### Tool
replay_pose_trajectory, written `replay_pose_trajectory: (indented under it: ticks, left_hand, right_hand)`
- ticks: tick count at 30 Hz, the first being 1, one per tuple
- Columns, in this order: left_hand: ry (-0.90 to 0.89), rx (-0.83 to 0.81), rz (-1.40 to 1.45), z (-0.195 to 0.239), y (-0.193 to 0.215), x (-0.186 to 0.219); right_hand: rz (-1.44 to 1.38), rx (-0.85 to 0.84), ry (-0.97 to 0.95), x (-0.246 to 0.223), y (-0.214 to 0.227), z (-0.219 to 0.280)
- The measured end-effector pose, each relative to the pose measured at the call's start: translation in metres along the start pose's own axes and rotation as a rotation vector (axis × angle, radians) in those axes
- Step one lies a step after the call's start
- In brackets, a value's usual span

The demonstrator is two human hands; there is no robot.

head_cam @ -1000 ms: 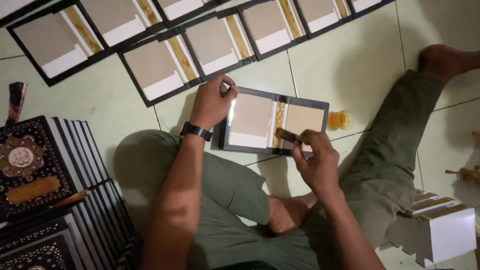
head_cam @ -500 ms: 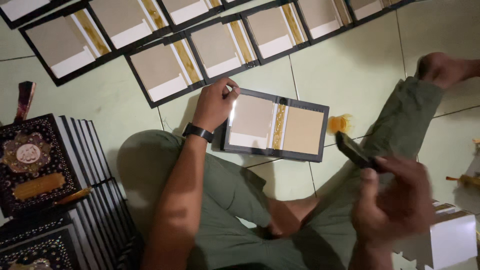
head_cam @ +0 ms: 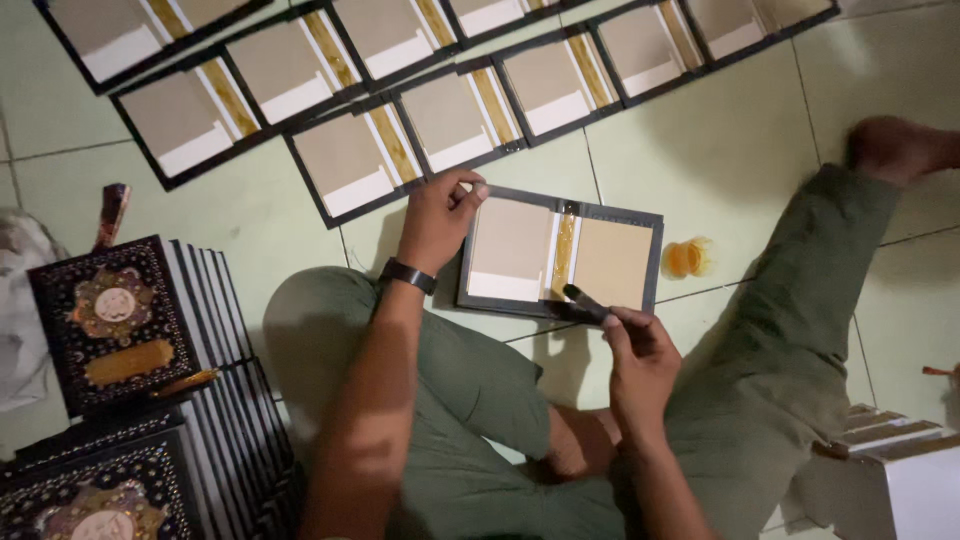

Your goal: The person sits on the floor and applies a yellow substance to the center of a black rectangular frame using a brush. They repeatedly dip the brush into a small container and spread the substance along the frame's center line.

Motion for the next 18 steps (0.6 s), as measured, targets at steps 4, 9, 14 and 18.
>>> replay_pose_trajectory:
  ticks: [4, 9, 14, 18]
  left_hand:
    - [0.166, -0.139, -0.074, 0.015, 0.004, -0.003]
    - [0.196, -0.149, 0.204, 0.024, -0.009, -0.025]
    - [0.231, -0.138, 0.173, 0.036, 0.011, -0.008]
    - [0.334, -0.039, 0.362, 0.025, 0.013, -0.023]
  right_hand:
    - [-0.459, 0.035, -0.358, 0.022, 0.011, 0.006]
    - [-0.793, 0.053, -0.459, 0.051, 0.031, 0.014]
    - [-0.783, -0.064, -0.455, 0.059, 0.052, 0.029]
    - [-0.833, -0.122, -0.415, 0.114, 0.076, 0.027]
Point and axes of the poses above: each hand's wrist, its own z-axis away from the middle knuckle, its own y-axis out of the back of the hand, x = y × z, the point moved 7 cm from there along -z, towards the middle knuckle, and after that the axes turned 11 degrees about -z, right-handed, at the moved point
